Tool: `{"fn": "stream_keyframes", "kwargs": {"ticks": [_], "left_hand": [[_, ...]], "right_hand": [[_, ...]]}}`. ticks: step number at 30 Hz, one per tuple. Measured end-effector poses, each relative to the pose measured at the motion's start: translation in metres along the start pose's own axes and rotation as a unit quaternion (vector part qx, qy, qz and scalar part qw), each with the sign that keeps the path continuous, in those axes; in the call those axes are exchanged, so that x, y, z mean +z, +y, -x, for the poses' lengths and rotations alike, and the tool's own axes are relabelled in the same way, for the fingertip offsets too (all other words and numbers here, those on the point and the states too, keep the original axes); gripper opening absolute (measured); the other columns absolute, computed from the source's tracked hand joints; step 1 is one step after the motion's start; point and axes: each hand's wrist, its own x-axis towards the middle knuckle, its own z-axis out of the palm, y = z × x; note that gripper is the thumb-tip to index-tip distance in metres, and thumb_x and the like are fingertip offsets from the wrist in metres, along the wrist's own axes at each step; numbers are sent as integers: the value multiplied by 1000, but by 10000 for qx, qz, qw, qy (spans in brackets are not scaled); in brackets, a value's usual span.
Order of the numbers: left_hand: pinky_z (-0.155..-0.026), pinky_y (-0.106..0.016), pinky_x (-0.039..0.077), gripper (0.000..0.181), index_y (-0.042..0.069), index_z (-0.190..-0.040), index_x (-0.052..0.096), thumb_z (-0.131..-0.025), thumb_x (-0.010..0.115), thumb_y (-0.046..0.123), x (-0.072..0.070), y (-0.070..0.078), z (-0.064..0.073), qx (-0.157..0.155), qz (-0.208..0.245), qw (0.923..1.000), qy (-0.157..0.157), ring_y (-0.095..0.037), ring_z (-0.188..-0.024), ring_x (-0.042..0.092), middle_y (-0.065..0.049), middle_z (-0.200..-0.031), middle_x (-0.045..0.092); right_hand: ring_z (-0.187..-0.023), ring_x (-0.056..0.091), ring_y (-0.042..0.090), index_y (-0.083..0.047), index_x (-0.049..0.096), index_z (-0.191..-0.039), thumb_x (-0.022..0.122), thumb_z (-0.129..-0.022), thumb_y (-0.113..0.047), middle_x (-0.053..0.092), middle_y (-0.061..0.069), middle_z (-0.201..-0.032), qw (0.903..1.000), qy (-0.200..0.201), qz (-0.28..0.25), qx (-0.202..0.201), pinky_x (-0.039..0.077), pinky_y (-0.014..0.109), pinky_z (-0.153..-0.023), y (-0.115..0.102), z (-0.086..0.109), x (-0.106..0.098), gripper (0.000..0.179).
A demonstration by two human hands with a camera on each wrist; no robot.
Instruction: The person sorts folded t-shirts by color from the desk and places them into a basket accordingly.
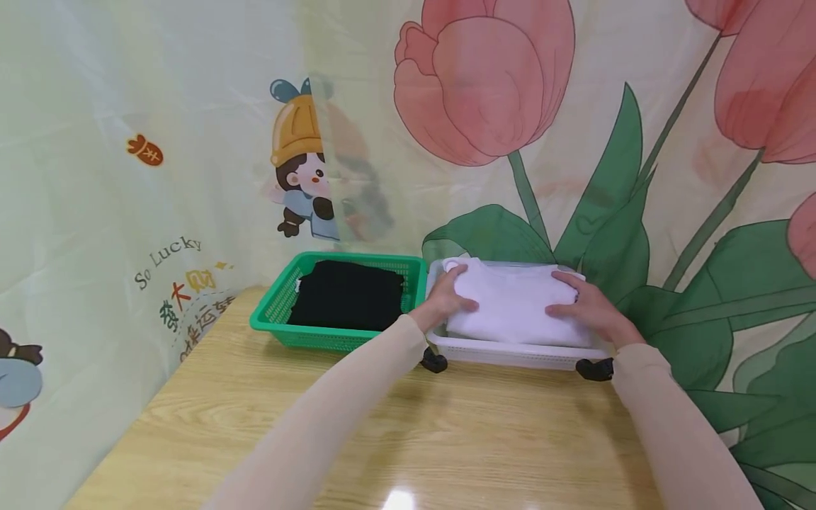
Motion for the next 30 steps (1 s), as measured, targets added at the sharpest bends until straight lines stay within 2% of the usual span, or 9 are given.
{"fn": "stream_keyframes", "kwargs": {"ticks": [6,8,15,21,25,30], "left_hand": [[-120,-44,41,96,23,-161,46,-80,86,-11,6,-9,0,-100,7,9997,210,-27,-147,43,-10,-166,38],[-119,-45,42,95,22,-160,47,-80,86,-11,9,-11,1,-74,-22,9995,294,-28,-146,44,-11,-165,39],[-119,-45,43,95,25,-162,45,-82,86,-8,16,-9,1,-351,-260,9983,383,-27,-148,43,-9,-169,35],[-120,-38,41,91,16,-160,47,-81,86,-9,15,-9,10,-281,-526,9966,561,-28,-145,45,-15,-163,39],[-122,-34,37,90,14,-160,46,-82,87,-5,14,-8,12,-298,-804,9949,535,-26,-148,42,-16,-164,37],[-123,-36,37,91,16,-162,43,-84,86,-3,18,-7,8,-544,-862,9938,446,-25,-148,41,-14,-165,38]], "right_hand": [[-149,12,60,-10,20,-170,81,-96,-32,5,35,-171,9999,-71,-113,43,10,85,-114,0,-10,14,98],[-149,11,61,-10,20,-170,80,-97,-33,3,35,-172,9998,-90,-93,157,10,86,-113,1,-11,17,98],[-146,15,61,-15,15,-171,79,-97,-38,1,35,-171,9985,-155,-52,524,13,85,-113,7,-13,23,101],[-150,17,61,-6,17,-170,79,-98,-25,7,38,-170,9994,-67,-193,263,16,79,-118,12,-17,30,97],[-150,19,61,2,21,-166,79,-97,-18,14,38,-168,10000,-14,7,28,16,77,-119,13,-18,32,92],[-150,18,62,8,22,-164,78,-97,-13,17,40,-166,9997,-47,217,-56,15,75,-121,16,-17,33,89]]}}
